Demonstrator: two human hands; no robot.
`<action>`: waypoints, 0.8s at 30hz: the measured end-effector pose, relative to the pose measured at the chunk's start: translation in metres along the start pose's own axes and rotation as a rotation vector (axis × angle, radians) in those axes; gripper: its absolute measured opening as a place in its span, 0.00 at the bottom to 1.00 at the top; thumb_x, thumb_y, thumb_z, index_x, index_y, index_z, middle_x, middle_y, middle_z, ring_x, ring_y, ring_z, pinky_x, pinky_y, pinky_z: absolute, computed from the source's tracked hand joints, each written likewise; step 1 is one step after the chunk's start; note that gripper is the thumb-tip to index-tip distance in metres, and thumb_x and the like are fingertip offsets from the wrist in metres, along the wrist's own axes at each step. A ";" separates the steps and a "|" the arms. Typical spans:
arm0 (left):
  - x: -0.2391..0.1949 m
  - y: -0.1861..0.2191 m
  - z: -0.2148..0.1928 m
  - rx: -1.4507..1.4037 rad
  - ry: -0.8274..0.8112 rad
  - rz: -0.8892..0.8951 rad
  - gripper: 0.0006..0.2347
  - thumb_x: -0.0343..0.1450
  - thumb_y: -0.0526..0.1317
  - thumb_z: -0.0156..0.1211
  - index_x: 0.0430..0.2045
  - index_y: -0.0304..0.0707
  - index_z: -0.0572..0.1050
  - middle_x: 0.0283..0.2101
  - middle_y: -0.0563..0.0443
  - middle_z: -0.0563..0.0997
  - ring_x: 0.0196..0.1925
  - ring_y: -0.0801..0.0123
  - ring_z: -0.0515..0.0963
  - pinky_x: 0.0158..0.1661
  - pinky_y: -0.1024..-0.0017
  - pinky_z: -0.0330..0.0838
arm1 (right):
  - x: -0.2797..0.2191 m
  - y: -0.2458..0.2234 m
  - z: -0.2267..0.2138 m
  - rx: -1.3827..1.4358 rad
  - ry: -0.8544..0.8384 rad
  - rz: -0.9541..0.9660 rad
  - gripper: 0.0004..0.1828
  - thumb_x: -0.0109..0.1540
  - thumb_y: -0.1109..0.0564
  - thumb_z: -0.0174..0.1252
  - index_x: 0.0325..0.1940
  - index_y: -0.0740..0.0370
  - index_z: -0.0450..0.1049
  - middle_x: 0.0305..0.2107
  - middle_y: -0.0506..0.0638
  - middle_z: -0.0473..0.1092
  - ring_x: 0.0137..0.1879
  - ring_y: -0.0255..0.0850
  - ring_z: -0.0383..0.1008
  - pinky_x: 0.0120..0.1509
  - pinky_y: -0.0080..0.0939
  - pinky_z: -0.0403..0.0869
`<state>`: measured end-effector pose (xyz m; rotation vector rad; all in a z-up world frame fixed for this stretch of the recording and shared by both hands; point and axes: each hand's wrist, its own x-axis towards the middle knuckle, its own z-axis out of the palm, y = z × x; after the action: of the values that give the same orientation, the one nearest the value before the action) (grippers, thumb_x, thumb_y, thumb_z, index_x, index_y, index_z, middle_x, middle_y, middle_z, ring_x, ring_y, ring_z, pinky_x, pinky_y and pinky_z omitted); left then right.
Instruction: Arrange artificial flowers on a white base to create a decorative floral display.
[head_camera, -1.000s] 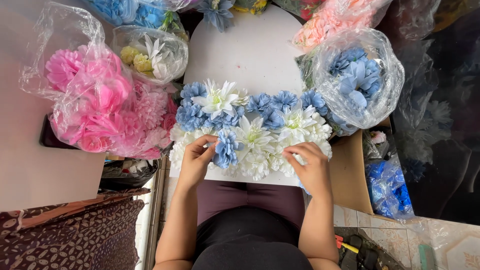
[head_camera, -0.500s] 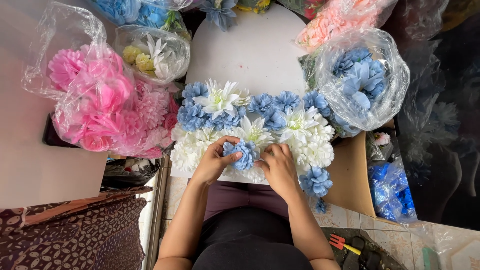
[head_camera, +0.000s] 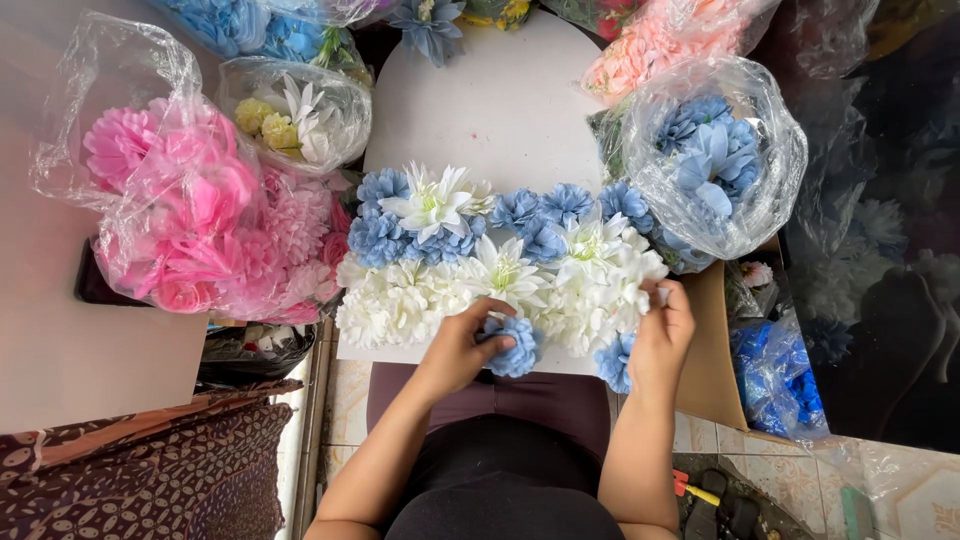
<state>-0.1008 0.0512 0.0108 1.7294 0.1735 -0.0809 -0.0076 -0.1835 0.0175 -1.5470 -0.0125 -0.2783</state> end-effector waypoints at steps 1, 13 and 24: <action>0.000 0.007 0.005 -0.002 -0.001 -0.001 0.16 0.65 0.34 0.72 0.47 0.45 0.80 0.30 0.47 0.85 0.35 0.65 0.83 0.40 0.67 0.78 | -0.001 -0.003 0.001 -0.002 0.001 0.001 0.07 0.71 0.61 0.51 0.40 0.56 0.72 0.29 0.40 0.64 0.39 0.28 0.63 0.49 0.27 0.69; 0.019 0.002 0.037 0.624 0.113 0.057 0.18 0.69 0.31 0.64 0.53 0.40 0.69 0.40 0.35 0.81 0.36 0.40 0.85 0.34 0.50 0.81 | 0.001 -0.009 0.007 0.225 0.118 0.040 0.05 0.72 0.60 0.51 0.40 0.57 0.68 0.26 0.39 0.62 0.35 0.23 0.66 0.44 0.28 0.76; 0.016 -0.010 0.039 0.793 0.157 0.031 0.20 0.70 0.40 0.66 0.55 0.46 0.68 0.42 0.44 0.76 0.33 0.40 0.84 0.32 0.49 0.80 | -0.017 -0.006 0.024 0.312 0.018 -0.007 0.17 0.63 0.69 0.60 0.53 0.59 0.65 0.35 0.46 0.71 0.40 0.26 0.71 0.52 0.33 0.76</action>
<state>-0.0846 0.0154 -0.0080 2.5314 0.2508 0.0144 -0.0211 -0.1569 0.0214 -1.2343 -0.0456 -0.2818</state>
